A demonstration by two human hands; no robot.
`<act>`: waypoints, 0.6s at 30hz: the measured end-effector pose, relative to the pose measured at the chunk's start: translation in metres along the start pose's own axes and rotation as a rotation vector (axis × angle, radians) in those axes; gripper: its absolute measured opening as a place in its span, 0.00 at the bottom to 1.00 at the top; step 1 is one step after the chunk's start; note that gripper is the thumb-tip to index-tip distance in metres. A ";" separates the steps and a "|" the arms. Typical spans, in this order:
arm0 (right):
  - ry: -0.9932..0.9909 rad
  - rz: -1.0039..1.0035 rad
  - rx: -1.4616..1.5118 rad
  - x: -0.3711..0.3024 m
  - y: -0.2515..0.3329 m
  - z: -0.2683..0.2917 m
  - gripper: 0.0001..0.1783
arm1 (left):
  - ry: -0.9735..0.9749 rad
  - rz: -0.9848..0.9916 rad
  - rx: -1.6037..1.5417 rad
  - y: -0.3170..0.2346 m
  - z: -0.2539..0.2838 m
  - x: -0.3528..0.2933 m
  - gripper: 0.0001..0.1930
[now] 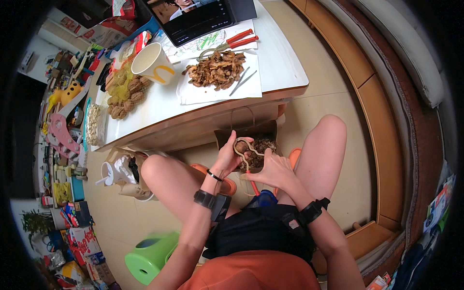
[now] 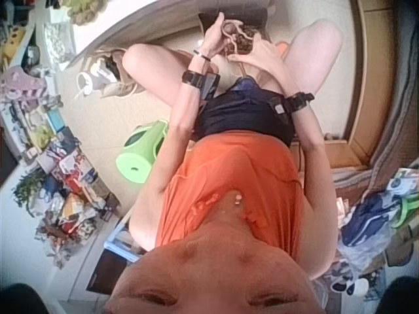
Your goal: The recorder is cracking walnuts using a metal nutcracker and collecting the shells in a paper bag.
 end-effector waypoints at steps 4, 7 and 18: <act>-0.050 0.002 -0.048 -0.003 0.013 0.013 0.47 | -0.025 -0.041 -0.033 -0.003 -0.007 -0.003 0.28; -0.012 -0.044 -0.052 -0.002 0.018 0.016 0.46 | -0.075 -0.118 -0.060 -0.003 -0.016 -0.006 0.24; -0.174 0.105 -0.112 -0.003 0.014 0.007 0.38 | -0.114 -0.291 -0.272 0.014 -0.028 -0.005 0.06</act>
Point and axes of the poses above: each hand's wrist, its own x-axis towards the middle knuckle, its own z-axis out of the back of the hand, y = z × x, the point moved 1 cm from there along x, towards the middle knuckle, and after that the axes turned 1 degree about y, right-handed, at the moved point
